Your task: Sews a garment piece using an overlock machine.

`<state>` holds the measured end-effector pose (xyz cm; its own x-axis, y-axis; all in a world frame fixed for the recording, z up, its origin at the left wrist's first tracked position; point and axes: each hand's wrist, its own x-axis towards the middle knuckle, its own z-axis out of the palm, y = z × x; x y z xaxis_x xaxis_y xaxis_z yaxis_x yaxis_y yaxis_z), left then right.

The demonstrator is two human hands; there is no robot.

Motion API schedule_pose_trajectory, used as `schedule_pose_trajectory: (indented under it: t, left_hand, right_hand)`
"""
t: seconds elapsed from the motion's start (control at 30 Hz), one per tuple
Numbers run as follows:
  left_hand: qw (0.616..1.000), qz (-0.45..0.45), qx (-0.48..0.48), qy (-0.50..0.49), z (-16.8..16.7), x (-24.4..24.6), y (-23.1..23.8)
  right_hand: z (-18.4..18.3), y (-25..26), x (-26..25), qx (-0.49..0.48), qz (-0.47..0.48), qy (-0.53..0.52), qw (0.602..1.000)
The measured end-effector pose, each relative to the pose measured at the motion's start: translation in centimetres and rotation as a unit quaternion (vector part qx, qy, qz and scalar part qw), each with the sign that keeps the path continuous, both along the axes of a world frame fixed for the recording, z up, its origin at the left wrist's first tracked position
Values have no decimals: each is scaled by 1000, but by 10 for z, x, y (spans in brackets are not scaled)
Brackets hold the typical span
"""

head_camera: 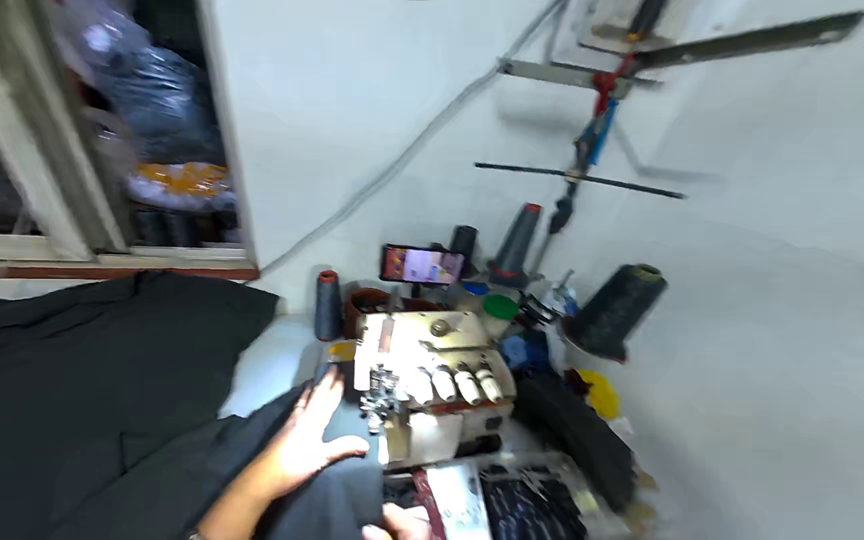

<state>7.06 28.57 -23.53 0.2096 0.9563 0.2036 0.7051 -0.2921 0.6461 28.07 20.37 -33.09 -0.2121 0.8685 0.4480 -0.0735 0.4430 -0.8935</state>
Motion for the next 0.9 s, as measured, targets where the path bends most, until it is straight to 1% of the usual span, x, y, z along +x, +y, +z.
schedule_pose_trajectory:
  t: [0.03,0.07,0.1,0.13,0.17,0.2,0.23,0.3,0.37,0.4,0.47,0.53,0.63,0.73,0.83,0.9]
  left_hand:
    - [999,17,39,-24,-8,2,0]
    - [995,42,88,-27,-15,6,-3]
    - [984,74,164,-13,-21,12,-9]
    - [964,97,249,8,-24,20,-19]
    - [941,96,323,19,-23,32,-33]
    - [926,70,371,18,-23,44,-49]
    - [924,28,380,8,-26,56,-66]
    - [942,-87,322,-31,-39,81,-92]
    - [960,-166,220,-57,-62,101,-100]
    - [964,-184,178,-71,-76,107,-99]
    - [969,-183,137,-95,-99,110,-91]
    - [971,-160,135,-113,-108,111,-85]
    - [971,-155,121,-136,-109,109,-83]
    - [970,-165,121,-135,-108,107,-84]
    - [969,-169,118,-133,-108,106,-84]
    - [969,-172,116,-136,-108,105,-83]
  right_hand:
    - [-2,0,0,4,-6,4,1000]
    - [-3,-1,-2,1,-18,7,1000]
    - [-2,-5,-3,-9,-36,9,999]
    - [0,-10,-4,-24,-55,8,998]
    - [3,-16,-2,-40,-71,3,997]
    - [8,-21,2,-46,-87,-11,995]
    - [12,-25,10,-34,-107,-33,993]
    - [21,-29,40,8,-170,-92,981]
    - [30,-29,81,31,-242,-157,957]
    - [34,-27,102,26,-275,-192,942]
    - [42,-21,137,-7,-313,-261,913]
    - [48,-14,158,-57,-299,-318,898]
    - [54,-3,165,-121,-227,-398,881]
    - [59,9,158,-141,-181,-468,853]
    - [60,17,153,-161,-172,-523,819]
    - [57,18,154,-152,-184,-515,823]
